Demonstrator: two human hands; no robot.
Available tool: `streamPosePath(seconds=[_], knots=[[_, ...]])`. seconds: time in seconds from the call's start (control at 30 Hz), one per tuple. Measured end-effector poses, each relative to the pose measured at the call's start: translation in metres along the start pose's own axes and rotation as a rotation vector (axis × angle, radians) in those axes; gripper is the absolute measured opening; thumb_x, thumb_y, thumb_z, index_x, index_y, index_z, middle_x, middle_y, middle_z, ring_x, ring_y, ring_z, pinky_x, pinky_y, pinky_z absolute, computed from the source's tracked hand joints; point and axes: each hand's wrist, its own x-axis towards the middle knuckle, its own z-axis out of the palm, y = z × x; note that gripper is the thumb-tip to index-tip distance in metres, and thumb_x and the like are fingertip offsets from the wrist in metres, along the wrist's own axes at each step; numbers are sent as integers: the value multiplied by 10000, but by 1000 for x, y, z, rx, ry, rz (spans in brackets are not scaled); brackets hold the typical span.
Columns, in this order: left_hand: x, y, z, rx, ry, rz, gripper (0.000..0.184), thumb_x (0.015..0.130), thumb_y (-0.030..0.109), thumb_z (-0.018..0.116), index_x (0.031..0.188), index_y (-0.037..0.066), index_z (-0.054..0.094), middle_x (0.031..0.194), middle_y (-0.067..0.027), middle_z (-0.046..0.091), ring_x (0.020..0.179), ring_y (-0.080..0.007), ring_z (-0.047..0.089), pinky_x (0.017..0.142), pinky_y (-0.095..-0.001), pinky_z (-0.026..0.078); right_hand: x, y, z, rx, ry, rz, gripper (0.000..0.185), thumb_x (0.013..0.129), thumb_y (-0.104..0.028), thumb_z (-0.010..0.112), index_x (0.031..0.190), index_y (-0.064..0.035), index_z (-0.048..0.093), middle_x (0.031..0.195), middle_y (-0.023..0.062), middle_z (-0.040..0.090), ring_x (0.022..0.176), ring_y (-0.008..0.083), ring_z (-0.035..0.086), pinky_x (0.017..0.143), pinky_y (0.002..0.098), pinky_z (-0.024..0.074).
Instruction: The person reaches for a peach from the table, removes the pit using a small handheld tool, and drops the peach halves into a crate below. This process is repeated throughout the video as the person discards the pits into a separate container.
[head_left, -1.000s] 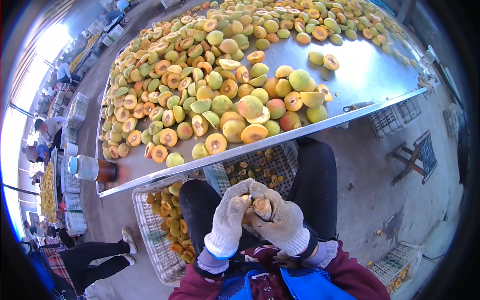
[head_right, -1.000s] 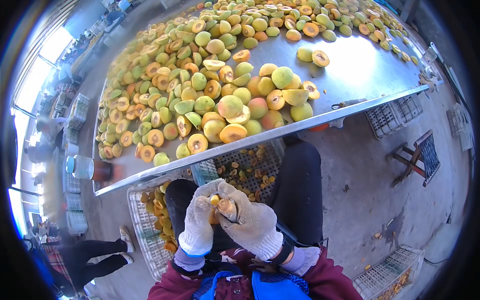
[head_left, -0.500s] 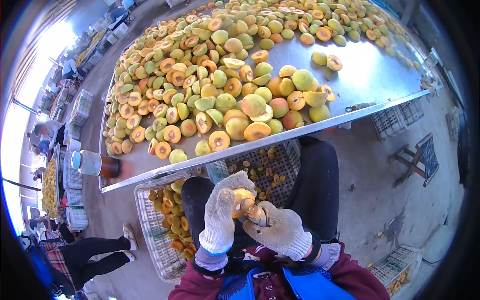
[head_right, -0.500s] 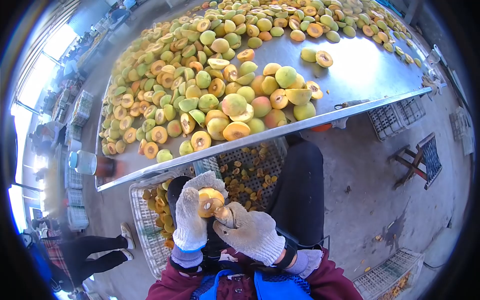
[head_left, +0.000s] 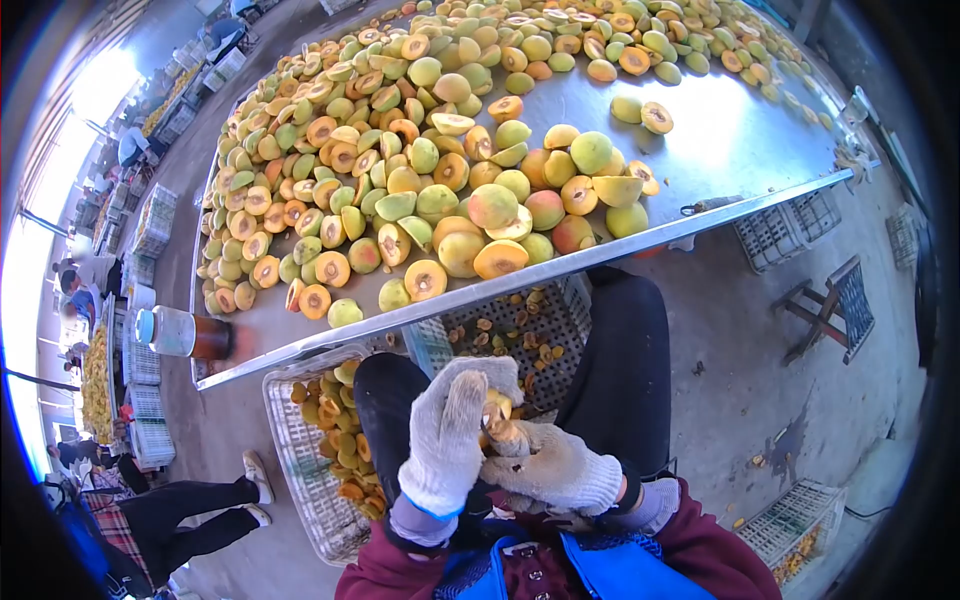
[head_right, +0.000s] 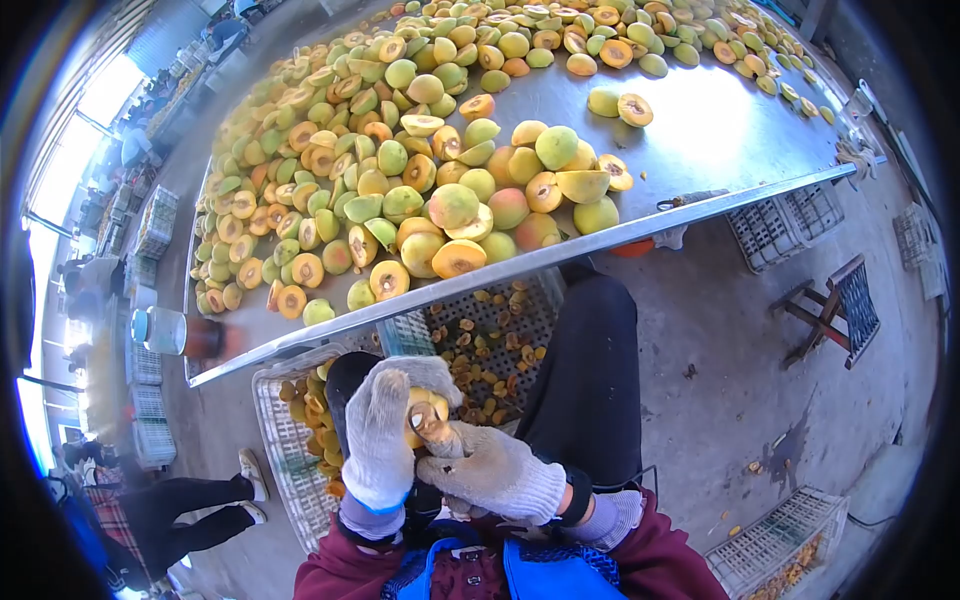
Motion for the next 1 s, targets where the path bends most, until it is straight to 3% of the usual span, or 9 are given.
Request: streamPosePath(seconds=[0.1,0.23,0.43,0.63,0.7,0.77,0.87,0.9,1.0], knots=[[2,2,2,44,-43,-78,362,1020,273,453,1027,-30,652,872,-102,676,805,-151,638,759,-291,501,-4,-7,-11,323,-221,185,212,896,-299,646,956,-109,573,614,7,558,495,82,532,430,226,395],[6,4,5,404,-106,305,345,984,296,516,968,-20,653,844,-118,683,783,-206,651,747,-305,512,4,24,-16,525,-482,149,209,882,-255,654,970,-79,582,594,-8,529,454,64,479,374,205,334],[17,0,2,392,-297,643,250,904,255,620,1001,31,673,932,-144,685,754,-252,684,642,-322,530,5,31,-21,869,-807,-30,261,804,-167,702,972,-15,573,878,51,594,732,107,572,653,241,479],[10,-20,16,-985,-168,-280,448,983,409,516,1067,-22,606,927,-133,665,807,-222,639,705,-333,522,1,28,-15,967,-642,117,355,795,-269,740,948,6,576,821,53,594,725,104,569,627,233,470],[2,-33,20,-668,-73,-176,475,985,429,502,1067,-31,587,905,-145,657,801,-219,643,703,-328,523,15,20,-12,709,-1007,-99,353,814,-288,722,937,13,585,799,66,599,720,109,566,619,238,470],[5,-40,0,-401,-18,63,466,998,420,475,1053,-28,591,882,-137,657,780,-209,642,717,-331,520,24,16,-19,658,-1112,147,328,816,-274,711,900,14,579,790,71,588,715,136,552,651,258,464],[2,-32,-62,-215,410,159,391,990,389,491,986,26,636,816,-88,659,612,-155,605,463,-236,458,16,6,-18,881,-642,-233,186,847,-197,665,877,-37,574,755,74,548,724,156,542,714,286,443],[-6,-46,-94,-209,585,57,351,987,345,507,986,25,652,851,-89,663,688,-140,623,548,-242,489,24,19,-17,734,-451,-265,171,855,-185,653,932,-59,565,731,48,551,648,123,537,614,250,435],[-2,-56,-156,1325,471,229,300,858,283,666,1054,56,673,1078,-108,652,1098,-281,578,942,-377,455,20,-7,-29,571,-346,253,233,855,-225,664,996,-90,537,696,2,548,534,83,493,494,224,396]])
